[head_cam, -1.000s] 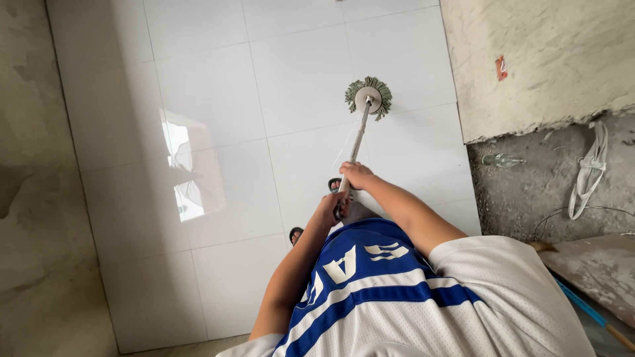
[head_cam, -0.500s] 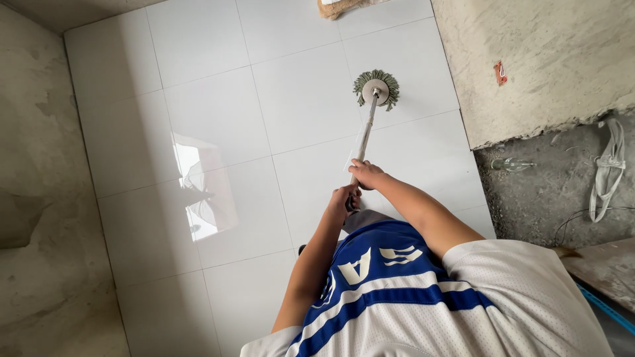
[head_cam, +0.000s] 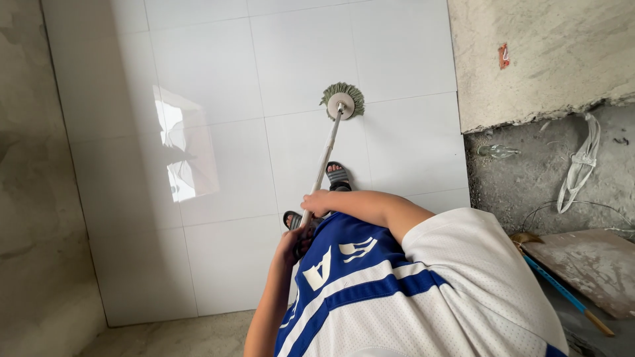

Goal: The person mops a white tiled floor using a spin mop, moving the mop head back and forth across the surface. The camera is mounted on the person's head, providing a first-person view of the cleaning process.

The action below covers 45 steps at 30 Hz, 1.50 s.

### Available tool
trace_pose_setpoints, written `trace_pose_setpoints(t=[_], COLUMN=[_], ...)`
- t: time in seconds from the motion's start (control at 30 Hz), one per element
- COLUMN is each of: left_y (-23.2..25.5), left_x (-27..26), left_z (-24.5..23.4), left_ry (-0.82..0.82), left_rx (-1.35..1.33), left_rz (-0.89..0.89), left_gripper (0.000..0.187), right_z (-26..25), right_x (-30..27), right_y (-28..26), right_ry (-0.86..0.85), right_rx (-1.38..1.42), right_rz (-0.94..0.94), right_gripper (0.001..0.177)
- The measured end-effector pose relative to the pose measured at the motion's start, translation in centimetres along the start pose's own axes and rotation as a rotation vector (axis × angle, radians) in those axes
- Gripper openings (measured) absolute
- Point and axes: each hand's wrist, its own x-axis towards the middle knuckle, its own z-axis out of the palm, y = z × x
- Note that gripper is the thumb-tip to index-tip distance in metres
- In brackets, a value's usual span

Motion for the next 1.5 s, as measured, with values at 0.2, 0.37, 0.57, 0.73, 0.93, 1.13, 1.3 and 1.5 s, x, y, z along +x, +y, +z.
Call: trace_pose_setpoints(t=[0.2, 0.37, 0.57, 0.73, 0.93, 1.13, 1.3, 1.5], left_y=[-4.1, -7.1, -7.3, -4.7, -2.1, 2.6, 6.2, 10.1], left_x=[-5.4, -7.5, -7.0, -5.4, 0.5, 6.4, 12.9, 19.6], left_z=[-8.1, -13.2, -14.1, -11.0, -5.8, 2.9, 9.8, 16.6], left_ry=[0.041, 0.104, 0.104, 0.048, -0.018, -0.066, -0.087, -0.070], left_rx=[0.021, -0.032, -0.015, 0.012, -0.019, -0.088, -0.143, -0.201], left_rz=[-0.043, -0.065, -0.071, -0.097, -0.072, -0.027, 0.055, 0.176], left_gripper=[0.033, 0.032, 0.032, 0.033, 0.031, 0.027, 0.029, 0.050], right_z=[-1.5, 2.5, 3.3, 2.1, 1.3, -0.8, -5.5, -10.7], right_x=[0.9, 4.9, 5.3, 3.9, 2.9, 1.7, -1.0, -4.6], right_y=[-9.8, -13.3, -13.8, -11.2, -4.1, 5.9, 13.4, 18.7], right_ry=[-0.091, -0.077, 0.010, 0.100, 0.230, 0.303, 0.322, 0.282], right_rx=[-0.097, -0.160, -0.194, -0.171, -0.070, -0.042, 0.084, 0.194], right_rz=[-0.283, -0.387, -0.323, -0.210, -0.070, 0.108, 0.189, 0.325], right_gripper=[0.034, 0.032, 0.033, 0.029, 0.030, 0.025, 0.024, 0.051])
